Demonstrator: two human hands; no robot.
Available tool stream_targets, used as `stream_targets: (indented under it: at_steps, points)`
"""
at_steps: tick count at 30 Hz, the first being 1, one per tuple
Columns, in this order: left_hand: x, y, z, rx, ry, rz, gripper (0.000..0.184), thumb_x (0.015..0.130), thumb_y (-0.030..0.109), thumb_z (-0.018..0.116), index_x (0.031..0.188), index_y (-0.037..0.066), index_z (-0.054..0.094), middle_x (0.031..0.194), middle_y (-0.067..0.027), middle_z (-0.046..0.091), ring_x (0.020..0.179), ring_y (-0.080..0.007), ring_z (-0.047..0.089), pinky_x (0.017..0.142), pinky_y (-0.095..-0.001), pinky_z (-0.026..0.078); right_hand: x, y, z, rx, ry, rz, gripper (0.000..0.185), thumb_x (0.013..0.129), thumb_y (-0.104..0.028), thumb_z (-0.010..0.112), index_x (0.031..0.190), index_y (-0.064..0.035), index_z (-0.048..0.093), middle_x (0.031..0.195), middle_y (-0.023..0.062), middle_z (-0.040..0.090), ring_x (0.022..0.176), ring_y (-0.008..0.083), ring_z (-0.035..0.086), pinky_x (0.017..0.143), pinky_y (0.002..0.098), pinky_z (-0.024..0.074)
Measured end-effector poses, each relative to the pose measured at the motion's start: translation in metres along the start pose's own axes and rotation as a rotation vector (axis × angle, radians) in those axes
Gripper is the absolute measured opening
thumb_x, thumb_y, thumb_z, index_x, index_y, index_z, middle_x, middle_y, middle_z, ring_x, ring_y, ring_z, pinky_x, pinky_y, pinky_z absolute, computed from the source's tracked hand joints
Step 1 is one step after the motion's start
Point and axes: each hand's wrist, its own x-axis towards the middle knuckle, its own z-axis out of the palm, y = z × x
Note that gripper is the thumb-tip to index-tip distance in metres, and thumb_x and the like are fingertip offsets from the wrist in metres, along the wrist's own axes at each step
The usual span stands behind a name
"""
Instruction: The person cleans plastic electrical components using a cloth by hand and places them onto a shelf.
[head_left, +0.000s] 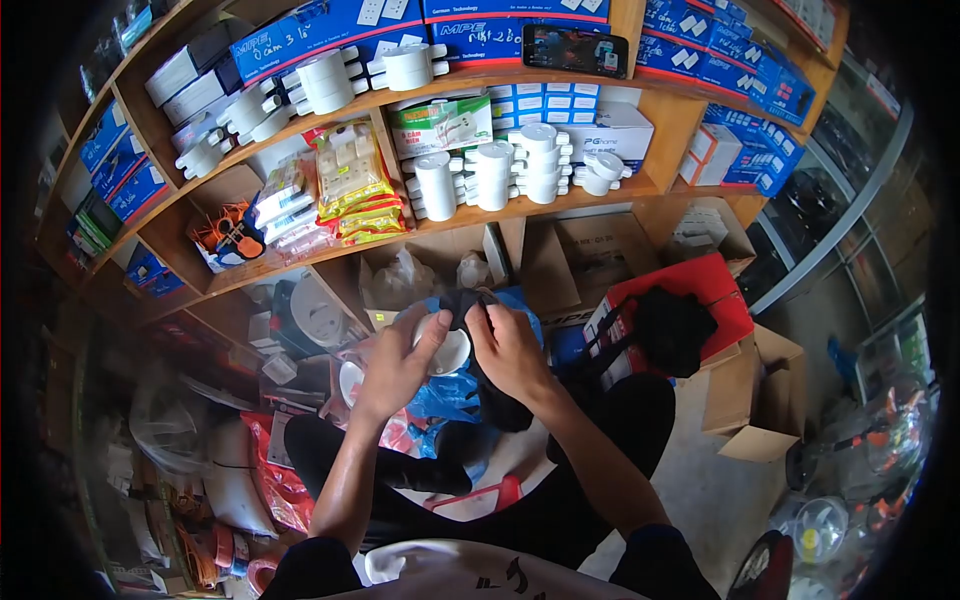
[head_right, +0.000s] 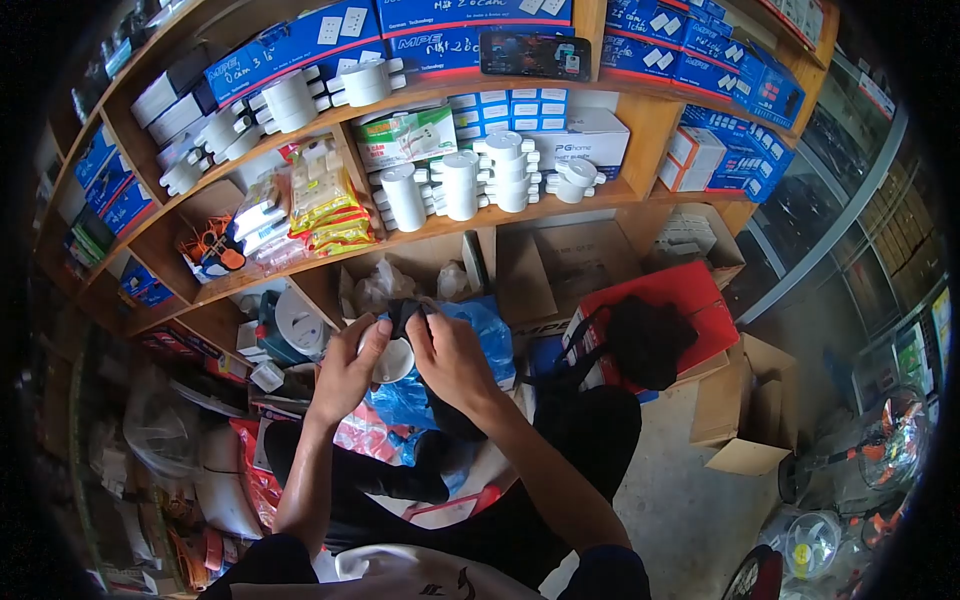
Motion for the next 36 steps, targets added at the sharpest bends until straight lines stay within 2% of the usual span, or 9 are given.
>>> stream_targets:
  at_steps: [6,9,15,16,17,19,22,28,36]
  points:
    - [-0.004,-0.011,0.009,0.498,0.102,0.395,0.051,0.099,0.046,0.066,0.119,0.001,0.056,0.088,-0.0192,0.064,0.079,-0.0438,0.062,0.073,-0.0424,0.051,-0.006,0.017,0.004,0.097,-0.044,0.049,0.023,0.1,-0.014,0.058,0.109,0.0029,0.045,0.081,0.0323,0.062,0.081,0.0553,0.06,0.065,0.0576,0.0443]
    - [-0.009,-0.01,0.004,0.135,0.002,0.322,0.044,0.101,0.036,0.067,0.125,0.0,0.057,0.089,-0.0132,0.064,0.078,-0.0227,0.062,0.073,-0.035,0.051,-0.006,0.019,0.005,0.131,-0.039,-0.044,0.024,0.101,-0.014,0.056,0.109,0.0027,0.041,0.083,0.0337,0.06,0.083,0.0566,0.058,0.065,0.0585,0.0432]
    - [-0.016,-0.008,0.002,0.134,0.055,0.313,0.034,0.1,0.025,0.067,0.123,0.0,0.062,0.092,-0.0098,0.066,0.082,-0.0134,0.06,0.073,-0.0303,0.051,-0.009,0.01,0.005,0.138,-0.061,-0.059,0.023,0.101,-0.01,0.056,0.111,0.003,0.039,0.084,0.0345,0.06,0.084,0.0573,0.058,0.066,0.0587,0.0442]
    - [-0.019,-0.005,0.001,0.186,0.091,0.406,0.032,0.1,0.022,0.066,0.123,0.0,0.062,0.094,-0.0092,0.067,0.083,-0.0125,0.06,0.073,-0.0302,0.051,-0.011,0.008,0.004,0.088,-0.019,-0.066,0.02,0.102,-0.007,0.05,0.117,0.0029,0.042,0.094,0.0305,0.061,0.089,0.0505,0.061,0.075,0.0521,0.0475]
    - [-0.023,-0.003,0.001,0.156,0.128,0.399,0.03,0.098,0.023,0.068,0.119,0.002,0.063,0.097,-0.0177,0.068,0.081,-0.0308,0.069,0.074,-0.0371,0.052,-0.011,0.007,0.004,0.039,0.023,-0.073,0.021,0.103,-0.004,0.045,0.122,0.0028,0.044,0.103,0.0265,0.063,0.095,0.0437,0.064,0.083,0.0456,0.0509]
    - [-0.032,-0.036,-0.016,-0.075,0.145,0.268,0.027,0.103,0.025,0.059,0.115,0.001,0.063,0.095,-0.0135,0.07,0.082,-0.0212,0.071,0.071,-0.0303,0.053,0.014,0.041,-0.016,0.398,0.286,0.088,0.021,0.105,-0.008,0.044,0.124,0.0011,0.049,0.099,0.0085,0.066,0.086,0.0133,0.063,0.076,0.0318,0.0519]
    - [-0.046,-0.042,-0.04,-0.45,0.138,-0.011,0.039,0.108,0.036,0.048,0.112,0.001,0.063,0.096,-0.0112,0.071,0.075,-0.0151,0.07,0.057,-0.0238,0.052,0.015,0.049,-0.062,0.416,0.288,0.316,0.023,0.105,-0.012,0.052,0.127,-0.0019,0.053,0.103,0.0044,0.065,0.086,0.0079,0.06,0.075,0.0271,0.0504]
    - [-0.024,-0.03,0.011,-0.738,-0.14,-0.067,0.043,0.106,0.041,0.052,0.112,-0.001,0.061,0.079,-0.0122,0.069,0.056,-0.023,0.069,0.037,-0.0263,0.046,0.002,-0.03,-0.009,0.013,-0.243,-0.514,0.047,0.094,-0.02,0.073,0.134,0.0002,0.057,0.136,0.0178,0.053,0.126,0.0304,0.057,0.102,0.0383,0.0476]
    - [-0.01,-0.018,-0.014,-0.794,-0.302,-0.413,0.043,0.103,0.044,0.051,0.111,0.004,0.062,0.072,-0.0137,0.069,0.043,-0.0177,0.061,0.034,-0.0247,0.041,-0.007,-0.024,-0.023,-0.073,-0.161,-0.376,0.031,0.095,-0.026,0.073,0.107,-0.0005,0.06,0.103,0.0189,0.062,0.094,0.0394,0.065,0.079,0.0414,0.0531]
